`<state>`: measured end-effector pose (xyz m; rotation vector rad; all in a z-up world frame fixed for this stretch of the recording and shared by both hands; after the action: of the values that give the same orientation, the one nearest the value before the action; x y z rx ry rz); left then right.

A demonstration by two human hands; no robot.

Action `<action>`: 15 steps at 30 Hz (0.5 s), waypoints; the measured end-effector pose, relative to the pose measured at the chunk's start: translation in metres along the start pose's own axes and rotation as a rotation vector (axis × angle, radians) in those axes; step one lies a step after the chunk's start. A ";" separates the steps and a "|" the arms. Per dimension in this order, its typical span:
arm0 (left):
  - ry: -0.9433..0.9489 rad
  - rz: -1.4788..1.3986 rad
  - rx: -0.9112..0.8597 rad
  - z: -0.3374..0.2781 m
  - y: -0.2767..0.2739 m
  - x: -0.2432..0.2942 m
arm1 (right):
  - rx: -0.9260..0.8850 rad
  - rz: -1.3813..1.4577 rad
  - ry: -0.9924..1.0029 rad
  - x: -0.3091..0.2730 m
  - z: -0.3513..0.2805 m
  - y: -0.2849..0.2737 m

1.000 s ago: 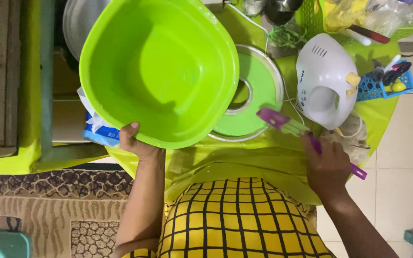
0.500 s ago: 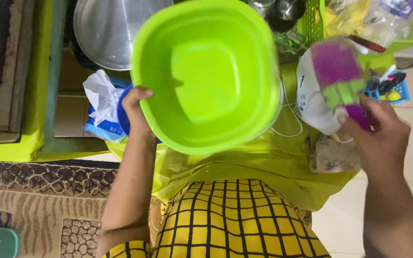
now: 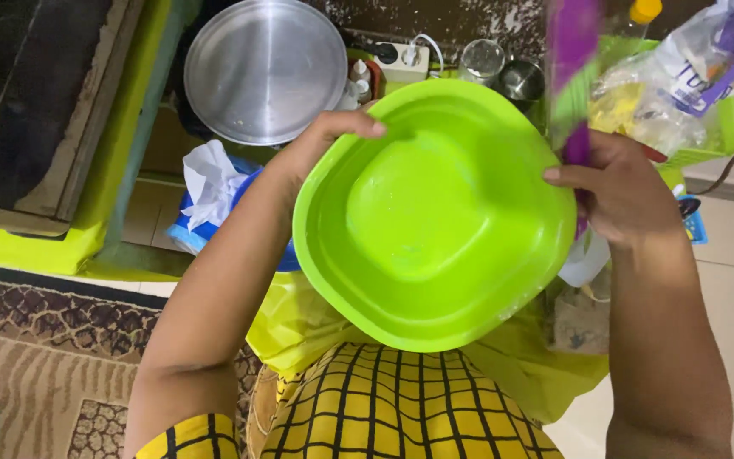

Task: Scraping green cake batter from a mixing bowl into a round cake tin using a spatula.

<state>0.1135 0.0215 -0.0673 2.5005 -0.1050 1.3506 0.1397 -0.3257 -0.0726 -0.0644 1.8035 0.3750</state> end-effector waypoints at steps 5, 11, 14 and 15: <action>0.425 -0.433 -0.312 0.005 -0.009 -0.001 | 0.111 0.222 -0.144 -0.012 -0.029 -0.002; 0.419 -0.699 -0.260 0.025 0.004 -0.149 | 0.434 0.175 -0.357 0.004 -0.062 0.003; 0.366 -0.611 -0.110 0.022 0.014 -0.184 | 0.568 0.121 -0.292 0.026 -0.079 0.009; 0.298 -0.521 0.065 0.024 0.006 -0.195 | 0.570 0.156 -0.236 0.036 -0.082 0.012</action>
<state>0.0231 -0.0062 -0.2398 2.1226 0.6154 1.4759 0.0513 -0.3326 -0.0865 0.5011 1.6236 -0.0334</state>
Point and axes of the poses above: each hand's wrist, its own z-axis towards the middle knuckle, its own y-axis out of the palm, x = y × z, the point moved 6 cm from there along z, towards the middle knuckle, and after that the axes turned 10 degrees about z, right-handed, at the moved point
